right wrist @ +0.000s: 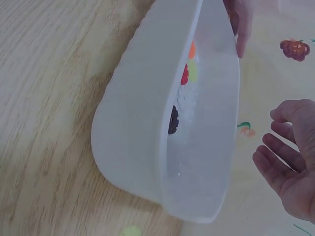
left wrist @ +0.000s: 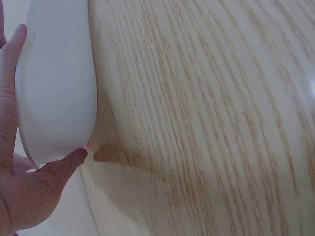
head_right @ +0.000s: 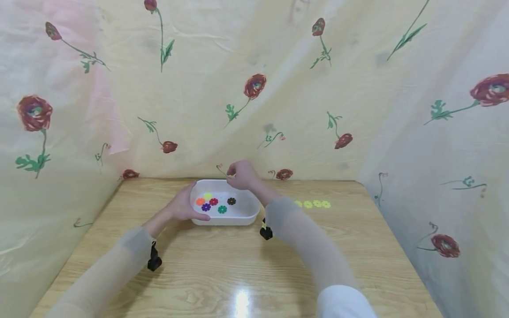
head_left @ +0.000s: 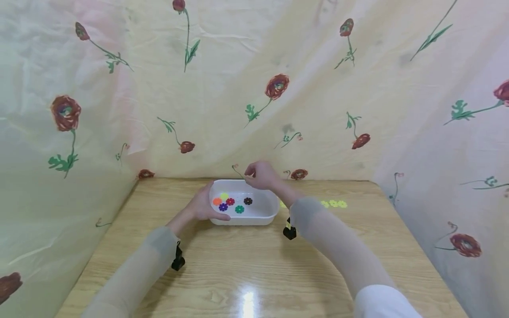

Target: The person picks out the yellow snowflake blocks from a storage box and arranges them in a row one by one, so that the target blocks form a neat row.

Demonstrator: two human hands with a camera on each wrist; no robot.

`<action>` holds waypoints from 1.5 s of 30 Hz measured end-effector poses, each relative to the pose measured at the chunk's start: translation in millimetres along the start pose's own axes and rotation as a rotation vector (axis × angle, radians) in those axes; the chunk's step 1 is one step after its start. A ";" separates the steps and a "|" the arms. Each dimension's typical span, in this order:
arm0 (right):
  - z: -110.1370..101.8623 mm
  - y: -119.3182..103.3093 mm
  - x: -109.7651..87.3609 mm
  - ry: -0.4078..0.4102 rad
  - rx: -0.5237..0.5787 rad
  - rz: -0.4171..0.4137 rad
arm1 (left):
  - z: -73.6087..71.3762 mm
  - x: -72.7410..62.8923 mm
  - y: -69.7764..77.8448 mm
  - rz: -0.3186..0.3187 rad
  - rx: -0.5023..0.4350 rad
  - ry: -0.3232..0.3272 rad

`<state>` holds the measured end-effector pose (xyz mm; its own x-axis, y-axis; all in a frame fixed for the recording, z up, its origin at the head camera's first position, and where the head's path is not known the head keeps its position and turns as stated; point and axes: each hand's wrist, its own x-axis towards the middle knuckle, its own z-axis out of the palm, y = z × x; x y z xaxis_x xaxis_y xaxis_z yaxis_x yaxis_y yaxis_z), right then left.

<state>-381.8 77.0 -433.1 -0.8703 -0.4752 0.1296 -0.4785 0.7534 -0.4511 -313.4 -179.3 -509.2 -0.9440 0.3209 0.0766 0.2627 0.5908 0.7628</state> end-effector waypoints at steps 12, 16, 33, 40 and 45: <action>17.2 -12.0 11.3 -0.027 0.045 -0.004 | -2.6 0.5 -0.9 -0.024 0.017 0.010; 23.9 -17.6 12.2 -0.048 0.034 0.015 | -2.1 -0.5 -1.7 -0.026 0.028 0.007; 54.9 -25.0 16.4 -0.098 0.036 0.024 | 2.2 -1.8 -4.3 -0.032 0.039 0.008; 61.1 -27.6 18.4 -0.118 0.042 0.035 | 1.4 0.2 -5.0 -0.051 0.065 0.002; 69.6 -28.5 18.9 -0.135 0.044 0.042 | 1.9 0.7 -5.5 -0.069 0.082 -0.002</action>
<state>-376.5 14.9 -479.2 -0.8644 -0.5027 -0.0093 -0.4338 0.7549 -0.4919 -315.1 -181.0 -514.6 -0.9599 0.2791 0.0242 0.2128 0.6703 0.7109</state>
